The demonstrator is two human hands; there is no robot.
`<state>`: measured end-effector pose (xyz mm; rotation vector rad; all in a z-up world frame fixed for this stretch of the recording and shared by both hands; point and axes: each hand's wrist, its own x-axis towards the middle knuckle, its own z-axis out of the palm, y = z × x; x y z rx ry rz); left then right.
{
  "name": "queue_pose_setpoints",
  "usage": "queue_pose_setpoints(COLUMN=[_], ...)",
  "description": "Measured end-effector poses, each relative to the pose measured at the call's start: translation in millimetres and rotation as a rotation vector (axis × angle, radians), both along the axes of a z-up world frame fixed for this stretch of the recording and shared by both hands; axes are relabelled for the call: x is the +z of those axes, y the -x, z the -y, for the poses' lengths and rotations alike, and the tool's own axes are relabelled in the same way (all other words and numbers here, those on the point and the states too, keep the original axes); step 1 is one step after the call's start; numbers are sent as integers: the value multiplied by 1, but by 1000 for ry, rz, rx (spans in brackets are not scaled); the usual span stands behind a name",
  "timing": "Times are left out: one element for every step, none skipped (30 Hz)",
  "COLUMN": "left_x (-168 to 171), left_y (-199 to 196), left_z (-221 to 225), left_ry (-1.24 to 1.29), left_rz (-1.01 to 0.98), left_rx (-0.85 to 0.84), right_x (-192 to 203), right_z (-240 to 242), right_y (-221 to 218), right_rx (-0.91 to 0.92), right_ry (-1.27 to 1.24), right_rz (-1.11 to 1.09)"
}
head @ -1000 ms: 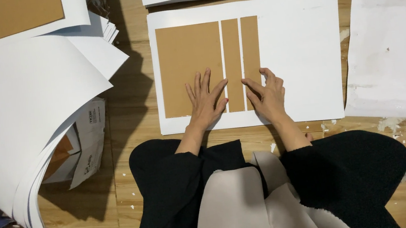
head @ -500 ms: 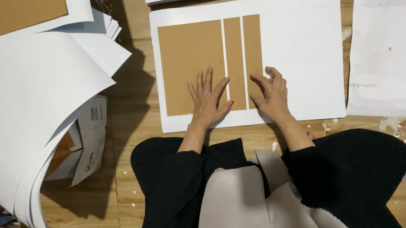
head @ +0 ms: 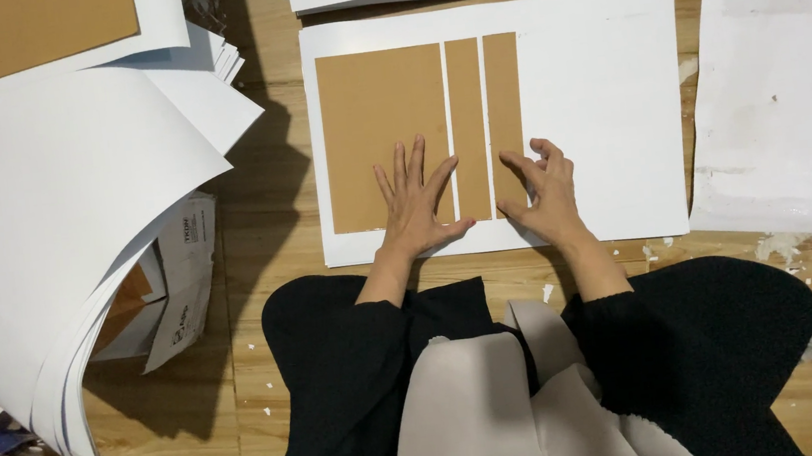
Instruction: Applying glue to cardboard strips with a roller and sticking them onto white sheets in a specific layout.
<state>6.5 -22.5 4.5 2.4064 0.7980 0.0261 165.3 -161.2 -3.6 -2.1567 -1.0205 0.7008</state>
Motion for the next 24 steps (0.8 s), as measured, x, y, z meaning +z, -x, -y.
queue_pose_setpoints(left_x=[0,0,-1,-1,-2,-2,-2,-2,-3,-4,-4,-4,-4,-5,-6,-8,-7,-6,-6,-6,-6,-6,-5,-4], left_y=[0,0,0,0,0,0,0,0,0,1,1,1,1,1,1,1,1,1,1,1,2,2,1,1], left_z=[0,0,0,0,0,0,0,0,0,0,0,0,0,0,-1,-1,-1,-1,-1,-1,-1,-1,-1,-1], left_ry=[4,4,3,1,1,3,5,4,3,1,1,2,2,3,2,1,2,1,0,0,6,11,11,14], left_rz=[-6,-6,-3,0,1,4,7,8,11,13,13,14,15,14,19,25,25,20,16,15,22,31,32,31], left_rx=[3,1,0,-1,-1,1,3,3,1,-2,-2,-2,-1,-2,-2,-3,-4,-5,-5,-5,-4,-4,-5,-4], right_x=[-1,0,1,2,3,4,5,6,6,7,7,8,8,5,2,-2,-6,-9,-13,-15,-17,-19,-18,-17], right_z=[0,0,0,0,-1,-1,-1,-1,-2,-2,-2,-2,-2,-2,-1,-1,0,1,2,2,2,3,2,2], right_y=[0,1,1,1,2,2,2,2,2,3,3,3,3,2,1,-1,-2,-4,-5,-6,-6,-8,-8,-8], right_rx=[6,5,6,7,7,8,9,10,9,8,7,6,5,5,-15,-35,-36,-65,-95,-95,-94,-95,-96,-91], right_ry=[13,13,18,23,23,31,39,38,37,37,37,32,27,27,12,-3,-2,-16,-29,-28,-20,-12,-11,3], right_rz=[17,17,11,5,5,5,5,6,4,1,1,-5,-11,-12,-16,-19,-19,-15,-10,-11,5,23,24,18])
